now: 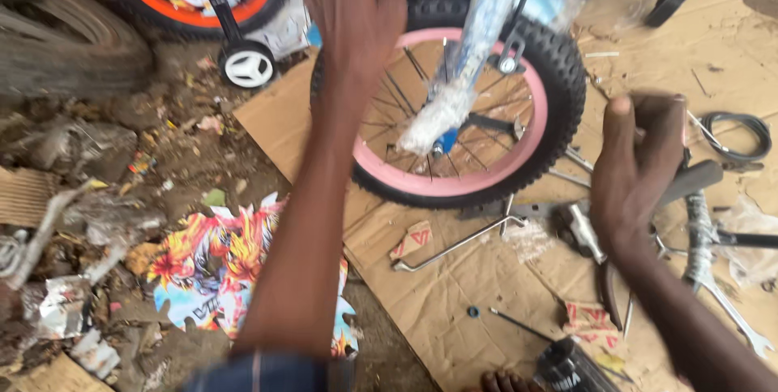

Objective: The person attaches a pink-rimmed front wheel to a blue bicycle frame. They use a wrench to tighten the axle nuts and spin the wheel to check alignment.

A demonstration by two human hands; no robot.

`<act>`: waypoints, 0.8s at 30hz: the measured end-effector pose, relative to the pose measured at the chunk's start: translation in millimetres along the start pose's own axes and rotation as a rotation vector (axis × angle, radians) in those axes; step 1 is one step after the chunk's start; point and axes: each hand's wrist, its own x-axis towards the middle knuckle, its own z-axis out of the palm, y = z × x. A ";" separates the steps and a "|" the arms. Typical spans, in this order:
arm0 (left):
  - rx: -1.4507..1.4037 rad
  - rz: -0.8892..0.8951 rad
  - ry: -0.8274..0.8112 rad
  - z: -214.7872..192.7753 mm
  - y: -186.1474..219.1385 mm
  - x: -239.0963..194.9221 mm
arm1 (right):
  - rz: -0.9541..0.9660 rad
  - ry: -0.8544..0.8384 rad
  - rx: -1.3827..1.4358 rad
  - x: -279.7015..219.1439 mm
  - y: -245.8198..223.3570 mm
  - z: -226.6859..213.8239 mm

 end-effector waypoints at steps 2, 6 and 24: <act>0.060 -0.230 0.001 -10.8 44.3 -25.2 | -0.094 -0.141 0.157 31.2 -4.5 -2.3; -0.166 -0.391 -0.157 -12.2 102.4 -56.2 | 0.311 -0.498 0.441 72.6 7.1 20.9; -0.723 -1.148 -0.496 -16.4 0.7 -37.2 | -0.220 -0.212 0.062 -7.3 -48.2 15.7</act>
